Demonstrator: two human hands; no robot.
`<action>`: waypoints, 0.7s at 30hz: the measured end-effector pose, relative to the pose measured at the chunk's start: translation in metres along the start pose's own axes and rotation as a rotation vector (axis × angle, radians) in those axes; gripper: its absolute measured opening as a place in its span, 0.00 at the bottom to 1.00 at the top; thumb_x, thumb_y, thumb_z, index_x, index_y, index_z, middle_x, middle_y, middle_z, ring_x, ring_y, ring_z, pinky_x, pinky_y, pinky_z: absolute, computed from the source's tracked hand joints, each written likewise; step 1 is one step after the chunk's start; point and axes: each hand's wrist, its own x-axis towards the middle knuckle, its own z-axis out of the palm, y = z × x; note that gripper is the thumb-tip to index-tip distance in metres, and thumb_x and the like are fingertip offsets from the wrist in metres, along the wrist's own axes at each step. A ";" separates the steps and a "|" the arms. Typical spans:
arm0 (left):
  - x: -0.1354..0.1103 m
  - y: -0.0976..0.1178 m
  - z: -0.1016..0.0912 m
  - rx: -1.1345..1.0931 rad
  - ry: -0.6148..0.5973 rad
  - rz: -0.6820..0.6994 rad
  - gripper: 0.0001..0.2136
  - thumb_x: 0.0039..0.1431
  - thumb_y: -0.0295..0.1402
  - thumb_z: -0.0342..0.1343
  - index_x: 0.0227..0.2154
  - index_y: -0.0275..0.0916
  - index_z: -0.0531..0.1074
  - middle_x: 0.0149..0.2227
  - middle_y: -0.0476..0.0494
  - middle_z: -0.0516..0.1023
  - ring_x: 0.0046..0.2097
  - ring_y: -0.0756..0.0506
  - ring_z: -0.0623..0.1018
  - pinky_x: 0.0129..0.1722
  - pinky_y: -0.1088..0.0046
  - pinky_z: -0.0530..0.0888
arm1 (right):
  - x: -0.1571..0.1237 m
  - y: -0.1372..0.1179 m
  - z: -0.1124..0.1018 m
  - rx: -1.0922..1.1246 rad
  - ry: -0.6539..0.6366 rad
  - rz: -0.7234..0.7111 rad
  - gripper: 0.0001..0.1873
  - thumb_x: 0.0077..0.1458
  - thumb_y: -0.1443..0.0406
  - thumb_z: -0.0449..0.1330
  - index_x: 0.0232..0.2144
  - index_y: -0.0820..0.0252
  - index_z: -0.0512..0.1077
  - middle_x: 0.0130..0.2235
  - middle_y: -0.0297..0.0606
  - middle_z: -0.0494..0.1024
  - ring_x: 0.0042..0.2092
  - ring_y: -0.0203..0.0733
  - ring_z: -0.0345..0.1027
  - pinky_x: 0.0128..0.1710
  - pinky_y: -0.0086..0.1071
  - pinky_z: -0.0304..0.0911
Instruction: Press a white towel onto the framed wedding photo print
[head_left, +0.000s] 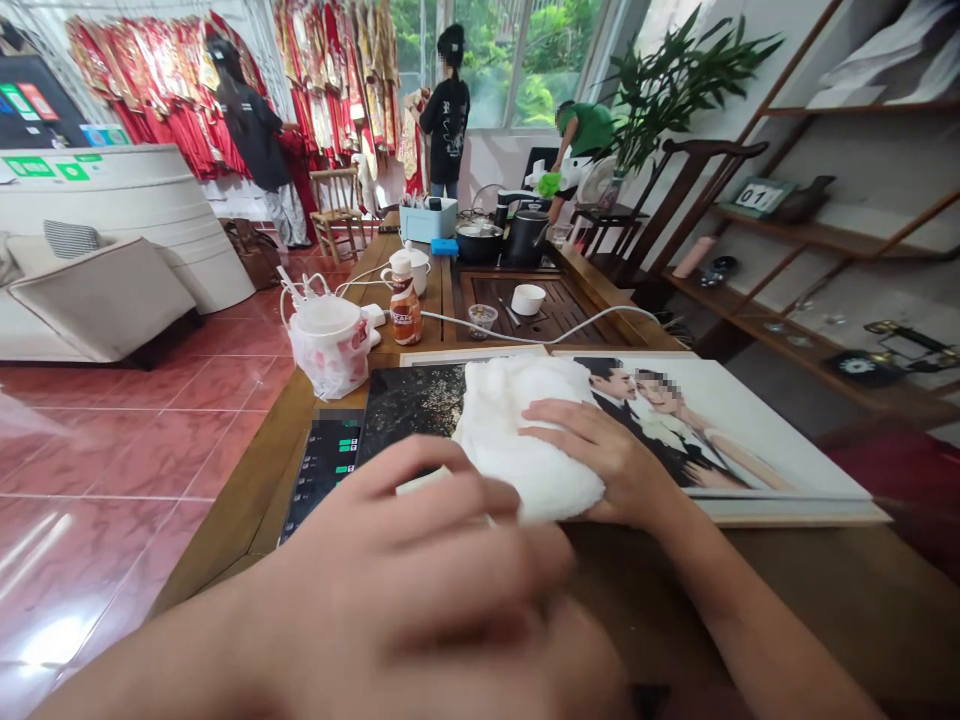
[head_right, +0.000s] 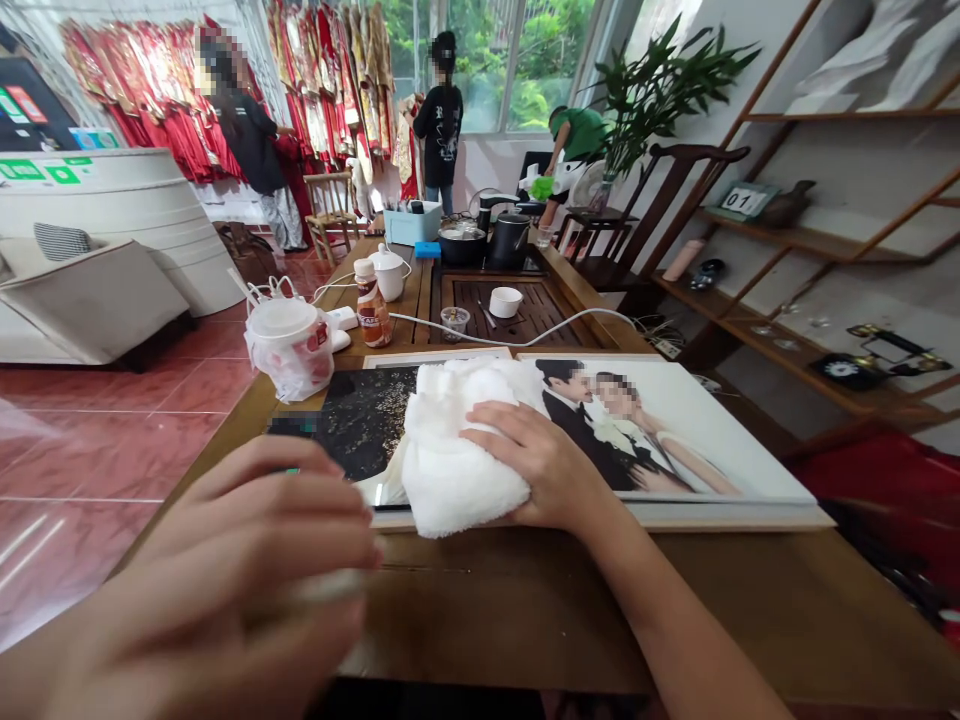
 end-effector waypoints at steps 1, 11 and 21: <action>0.025 -0.006 0.002 -0.033 0.024 0.167 0.10 0.64 0.39 0.49 0.47 0.52 0.70 0.43 0.50 0.77 0.45 0.43 0.77 0.49 0.58 0.73 | 0.000 0.000 0.000 -0.003 -0.001 0.006 0.31 0.53 0.52 0.60 0.55 0.64 0.66 0.56 0.55 0.70 0.59 0.58 0.62 0.56 0.50 0.59; 0.047 -0.060 0.069 0.166 -0.170 -0.046 0.17 0.66 0.36 0.48 0.55 0.39 0.65 0.57 0.39 0.67 0.57 0.38 0.68 0.56 0.57 0.66 | 0.002 -0.006 0.002 -0.021 -0.018 -0.055 0.29 0.55 0.57 0.55 0.58 0.61 0.63 0.57 0.51 0.70 0.61 0.55 0.60 0.54 0.48 0.57; 0.042 -0.064 0.075 0.218 -0.170 -0.037 0.19 0.67 0.37 0.46 0.57 0.36 0.64 0.58 0.36 0.67 0.58 0.37 0.67 0.58 0.56 0.64 | 0.006 -0.003 0.006 0.003 0.011 -0.061 0.28 0.58 0.53 0.56 0.56 0.64 0.65 0.55 0.54 0.71 0.60 0.57 0.61 0.55 0.48 0.58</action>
